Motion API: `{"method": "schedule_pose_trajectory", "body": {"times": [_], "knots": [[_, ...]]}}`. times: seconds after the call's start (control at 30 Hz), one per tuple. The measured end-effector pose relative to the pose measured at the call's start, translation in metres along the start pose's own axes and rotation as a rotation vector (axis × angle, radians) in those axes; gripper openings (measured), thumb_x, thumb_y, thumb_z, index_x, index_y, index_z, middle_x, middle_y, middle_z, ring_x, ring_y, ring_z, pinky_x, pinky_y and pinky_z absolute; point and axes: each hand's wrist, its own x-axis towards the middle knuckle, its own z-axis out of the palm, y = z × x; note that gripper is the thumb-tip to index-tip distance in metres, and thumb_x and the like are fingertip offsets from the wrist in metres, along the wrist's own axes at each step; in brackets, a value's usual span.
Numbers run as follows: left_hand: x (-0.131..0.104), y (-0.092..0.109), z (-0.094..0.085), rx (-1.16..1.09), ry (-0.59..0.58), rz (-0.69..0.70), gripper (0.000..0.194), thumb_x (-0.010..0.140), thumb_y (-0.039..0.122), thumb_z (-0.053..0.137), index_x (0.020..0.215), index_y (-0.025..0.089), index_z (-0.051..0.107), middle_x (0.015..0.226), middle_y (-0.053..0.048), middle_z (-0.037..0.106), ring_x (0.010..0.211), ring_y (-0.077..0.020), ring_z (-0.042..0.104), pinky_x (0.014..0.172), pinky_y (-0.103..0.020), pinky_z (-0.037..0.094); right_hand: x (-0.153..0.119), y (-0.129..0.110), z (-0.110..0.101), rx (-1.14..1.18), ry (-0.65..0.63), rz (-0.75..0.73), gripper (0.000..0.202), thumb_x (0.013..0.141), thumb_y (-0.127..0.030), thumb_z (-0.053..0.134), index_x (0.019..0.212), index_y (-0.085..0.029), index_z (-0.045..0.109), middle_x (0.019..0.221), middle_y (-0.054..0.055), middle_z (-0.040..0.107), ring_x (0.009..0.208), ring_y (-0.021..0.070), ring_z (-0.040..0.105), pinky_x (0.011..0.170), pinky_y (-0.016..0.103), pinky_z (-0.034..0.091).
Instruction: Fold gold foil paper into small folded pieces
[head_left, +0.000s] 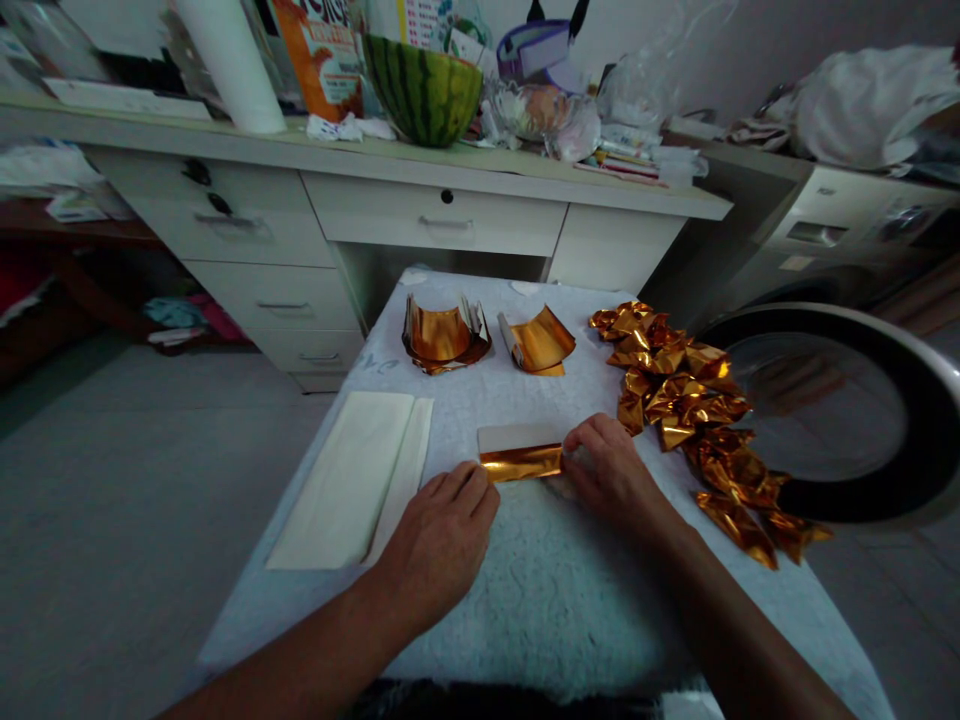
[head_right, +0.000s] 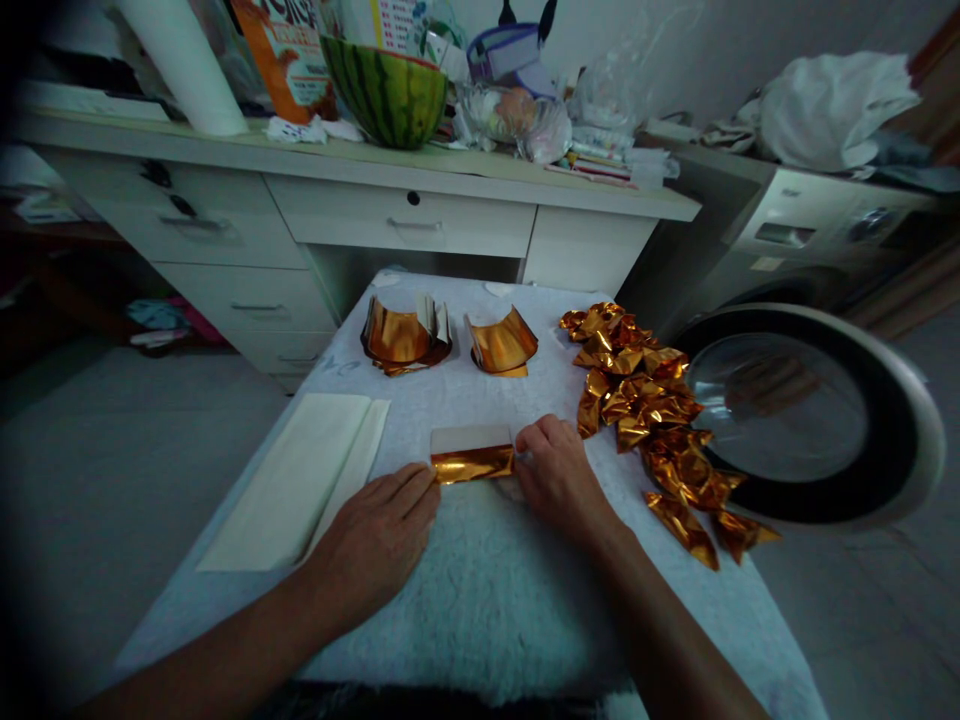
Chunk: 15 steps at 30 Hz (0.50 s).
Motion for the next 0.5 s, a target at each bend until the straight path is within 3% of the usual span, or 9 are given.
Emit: {"method": "schedule_pose_trajectory", "body": {"times": [0.17,0.3,0.5], "knots": [[0.012,0.001,-0.007,-0.004,-0.079,-0.025,0.039,0.089,0.005,0.049,0.126,0.012,0.055,0.106,-0.01,0.066,0.1,-0.0265,0.06,0.081,-0.042,0.056,0.009,-0.022,-0.015,-0.002,-0.091,-0.145,0.012,0.08,-0.011,0.056,0.087,-0.019,0.061,0.102,0.007,0.057,0.094,0.0232,0.048,0.081,0.035,0.037],[0.03,0.001,-0.012,-0.013,-0.157,-0.063,0.018,0.092,0.015,0.05,0.104,0.016,0.064,0.095,-0.006,0.065,0.088,-0.0277,0.06,0.071,-0.044,0.054,0.016,-0.032,-0.016,-0.105,-0.136,-0.175,0.014,0.078,-0.013,0.058,0.089,-0.019,0.062,0.103,0.007,0.057,0.093,0.0234,0.047,0.08,0.036,0.034],[0.052,0.0,-0.012,-0.065,-0.137,-0.066,0.011,0.091,0.019,0.054,0.094,0.018,0.064,0.095,-0.005,0.064,0.092,-0.0272,0.059,0.077,-0.045,0.05,0.027,-0.028,-0.002,-0.186,-0.299,-0.238,0.018,0.081,-0.01,0.053,0.093,-0.019,0.062,0.096,0.005,0.06,0.088,0.0209,0.051,0.079,0.036,0.032]]}}
